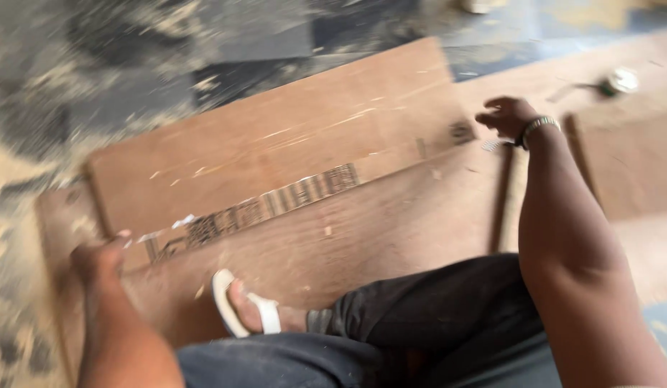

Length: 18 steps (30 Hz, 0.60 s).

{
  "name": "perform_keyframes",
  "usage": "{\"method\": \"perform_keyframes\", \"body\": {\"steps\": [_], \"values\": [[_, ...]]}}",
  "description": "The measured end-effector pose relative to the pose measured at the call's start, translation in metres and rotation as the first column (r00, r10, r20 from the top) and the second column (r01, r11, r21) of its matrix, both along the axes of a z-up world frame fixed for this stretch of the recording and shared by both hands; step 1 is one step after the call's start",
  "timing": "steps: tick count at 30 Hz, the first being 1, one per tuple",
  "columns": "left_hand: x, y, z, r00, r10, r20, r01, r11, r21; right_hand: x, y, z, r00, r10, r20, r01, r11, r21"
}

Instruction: Measuring plywood and hammering nails to join pieces together.

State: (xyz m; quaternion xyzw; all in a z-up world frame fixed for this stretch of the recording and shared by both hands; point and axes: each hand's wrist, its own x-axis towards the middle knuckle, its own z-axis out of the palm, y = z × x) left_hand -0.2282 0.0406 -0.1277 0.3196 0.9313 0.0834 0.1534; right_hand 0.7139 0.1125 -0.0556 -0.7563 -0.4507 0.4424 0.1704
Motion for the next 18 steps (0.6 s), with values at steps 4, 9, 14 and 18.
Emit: {"method": "perform_keyframes", "body": {"steps": [4,9,14,18], "values": [[0.09,0.026,0.062,0.986,-0.166,-0.028,0.169,0.96,0.226,0.031,-0.046,0.082,0.891,0.027,0.454,-0.015,0.999,-0.031],[0.23,0.028,0.114,0.719,-0.606,-0.341,0.688,0.55,0.473,0.138,-0.086,0.01,0.772,0.146,0.618,-0.261,0.96,0.098],[0.341,0.003,0.124,0.449,-0.887,-0.107,0.828,0.368,0.424,0.076,-0.109,0.041,0.911,-0.013,0.413,0.075,0.988,-0.135],[0.403,-0.024,0.119,0.06,-0.978,-0.2,0.969,0.009,0.246,0.034,-0.095,0.083,0.895,0.054,0.443,0.016,0.988,-0.153]]}}
